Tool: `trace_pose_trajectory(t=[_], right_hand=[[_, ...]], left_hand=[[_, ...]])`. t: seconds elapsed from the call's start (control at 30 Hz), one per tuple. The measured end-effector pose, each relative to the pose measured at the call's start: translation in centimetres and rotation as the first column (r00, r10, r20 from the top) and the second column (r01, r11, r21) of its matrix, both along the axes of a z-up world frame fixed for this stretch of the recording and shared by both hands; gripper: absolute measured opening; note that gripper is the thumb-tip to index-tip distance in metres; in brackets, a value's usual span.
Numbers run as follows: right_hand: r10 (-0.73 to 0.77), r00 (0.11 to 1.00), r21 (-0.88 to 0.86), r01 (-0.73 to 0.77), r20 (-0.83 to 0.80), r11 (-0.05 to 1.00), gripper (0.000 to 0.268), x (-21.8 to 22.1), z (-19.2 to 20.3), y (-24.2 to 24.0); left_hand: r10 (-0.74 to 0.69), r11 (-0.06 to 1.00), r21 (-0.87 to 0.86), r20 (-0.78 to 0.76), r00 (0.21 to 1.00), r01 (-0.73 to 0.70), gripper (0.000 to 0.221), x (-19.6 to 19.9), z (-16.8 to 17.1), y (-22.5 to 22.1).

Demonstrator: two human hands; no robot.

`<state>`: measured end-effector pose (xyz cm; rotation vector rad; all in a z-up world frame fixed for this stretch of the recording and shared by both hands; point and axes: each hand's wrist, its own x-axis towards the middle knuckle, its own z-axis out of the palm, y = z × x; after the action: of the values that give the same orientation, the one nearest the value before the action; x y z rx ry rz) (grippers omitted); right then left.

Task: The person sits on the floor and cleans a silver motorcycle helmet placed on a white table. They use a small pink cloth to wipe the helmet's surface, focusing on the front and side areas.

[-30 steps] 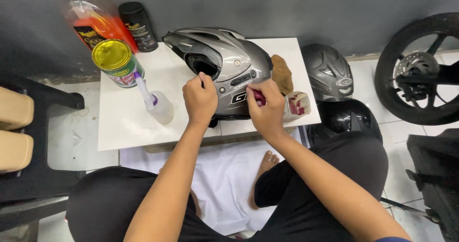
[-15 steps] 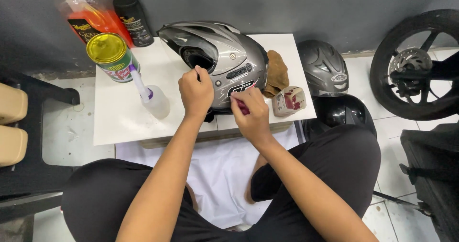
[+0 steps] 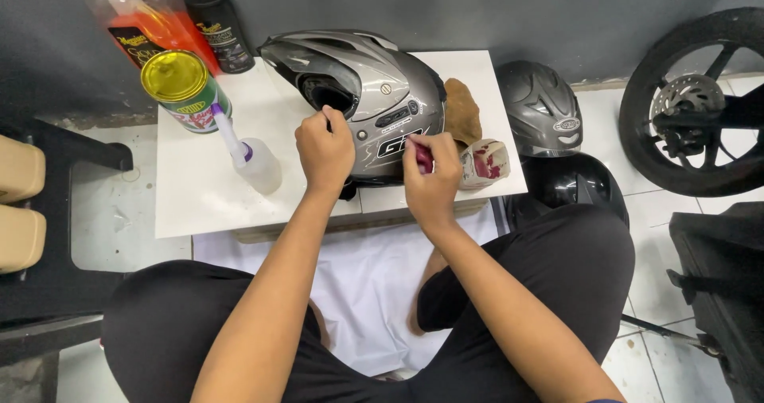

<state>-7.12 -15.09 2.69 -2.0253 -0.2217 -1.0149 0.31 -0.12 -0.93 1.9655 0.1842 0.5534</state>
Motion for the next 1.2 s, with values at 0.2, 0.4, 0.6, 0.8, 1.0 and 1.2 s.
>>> trace_pose_trajectory(t=[0.2, 0.4, 0.6, 0.8, 1.0, 1.2], right_hand=[[0.108, 0.994, -0.077, -0.110, -0.032, 0.991, 0.011, -2.0, 0.4, 2.7], [0.087, 0.996, -0.083, -0.086, 0.010, 0.993, 0.010, -0.7, -0.6, 1.3], [0.080, 0.997, -0.059, -0.078, 0.020, 0.995, 0.010, 0.2, 0.0, 2.1], [0.259, 0.966, -0.189, -0.252, 0.014, 0.949, 0.011, -0.9, 1.2, 4.2], [0.115, 0.993, -0.096, -0.112, 0.023, 0.989, 0.011, 0.4, 2.0, 2.9], [0.251, 0.968, -0.203, -0.244, 0.009, 0.948, 0.013, -1.0, 0.3, 5.1]], left_hand=[[0.012, 1.000, 0.019, -0.021, 1.000, -0.012, 0.052, -0.4, 1.0, 0.2], [0.010, 1.000, -0.023, -0.060, 0.998, -0.012, 0.053, -0.6, 1.2, 0.1], [-0.097, 0.974, -0.215, -0.102, 0.990, 0.074, 0.051, -0.3, 0.4, 0.3], [-0.141, 0.919, -0.389, -0.189, 0.972, 0.058, 0.045, -0.2, -0.4, 0.6], [-0.145, 0.934, -0.349, -0.162, 0.976, 0.080, 0.045, -0.3, 0.1, 0.7], [-0.141, 0.935, -0.345, -0.150, 0.979, 0.082, 0.044, -0.1, -0.6, 0.6]])
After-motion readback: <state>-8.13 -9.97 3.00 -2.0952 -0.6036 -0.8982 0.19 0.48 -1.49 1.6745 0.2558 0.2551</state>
